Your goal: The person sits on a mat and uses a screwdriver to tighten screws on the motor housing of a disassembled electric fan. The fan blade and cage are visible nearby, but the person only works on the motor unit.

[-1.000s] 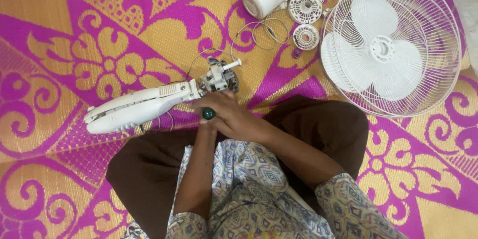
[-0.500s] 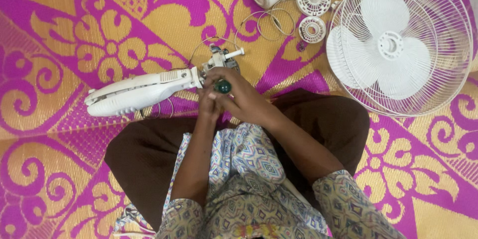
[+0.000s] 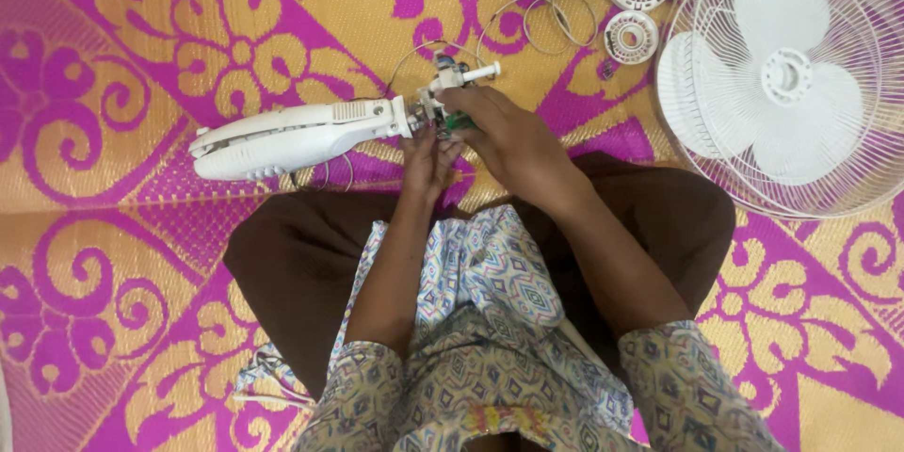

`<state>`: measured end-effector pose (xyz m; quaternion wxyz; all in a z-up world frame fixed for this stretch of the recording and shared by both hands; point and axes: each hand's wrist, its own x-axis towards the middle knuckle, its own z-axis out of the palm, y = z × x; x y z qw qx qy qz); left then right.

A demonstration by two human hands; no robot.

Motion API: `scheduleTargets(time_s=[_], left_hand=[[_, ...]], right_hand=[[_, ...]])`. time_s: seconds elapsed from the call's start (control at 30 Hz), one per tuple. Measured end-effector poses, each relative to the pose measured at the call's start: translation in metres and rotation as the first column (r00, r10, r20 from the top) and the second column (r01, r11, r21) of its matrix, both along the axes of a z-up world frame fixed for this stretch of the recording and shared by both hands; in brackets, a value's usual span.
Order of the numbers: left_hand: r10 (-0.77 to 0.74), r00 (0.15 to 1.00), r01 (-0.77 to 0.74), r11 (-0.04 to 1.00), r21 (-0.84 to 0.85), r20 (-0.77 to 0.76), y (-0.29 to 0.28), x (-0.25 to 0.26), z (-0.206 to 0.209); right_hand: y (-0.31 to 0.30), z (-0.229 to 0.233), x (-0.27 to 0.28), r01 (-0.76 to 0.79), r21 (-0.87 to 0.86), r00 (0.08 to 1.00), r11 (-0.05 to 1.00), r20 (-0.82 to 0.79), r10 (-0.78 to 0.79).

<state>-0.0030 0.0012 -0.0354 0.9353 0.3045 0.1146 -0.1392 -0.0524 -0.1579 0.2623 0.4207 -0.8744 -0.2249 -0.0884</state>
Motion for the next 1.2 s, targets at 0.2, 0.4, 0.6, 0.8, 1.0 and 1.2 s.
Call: scheduleTargets(time_s=[0.2, 0.4, 0.6, 0.8, 1.0, 1.2], left_hand=[[-0.003, 0.999, 0.004, 1.0, -0.017, 0.054, -0.003, 0.001, 0.005], [0.023, 1.0, -0.023, 0.999, -0.024, -0.017, -0.005, 0.003, 0.019], [0.043, 0.999, -0.044, 0.999, -0.028, -0.015, -0.006, 0.002, 0.026], [0.008, 0.997, -0.001, 0.996, -0.094, 0.076, -0.005, 0.002, 0.017], [0.01, 0.999, -0.008, 0.999, -0.047, 0.036, -0.006, 0.003, 0.013], [-0.045, 0.999, 0.047, 0.995, -0.089, 0.022, -0.006, 0.006, -0.001]], right_hand=[[0.018, 0.017, 0.011, -0.015, -0.235, 0.999, 0.972, 0.028, 0.022], [0.026, 0.038, 0.027, 0.0, -0.485, 0.971, 0.874, 0.207, 0.115], [0.044, 0.039, 0.042, 0.089, -0.641, 0.931, 0.763, 0.326, 0.165], [0.058, 0.026, 0.042, 0.352, -0.77, 0.87, 0.533, 0.479, 0.118], [0.056, 0.037, 0.04, 0.397, -0.786, 0.864, 0.474, 0.494, 0.095], [0.05, 0.044, 0.036, 0.189, -0.751, 0.874, 0.633, 0.422, 0.24]])
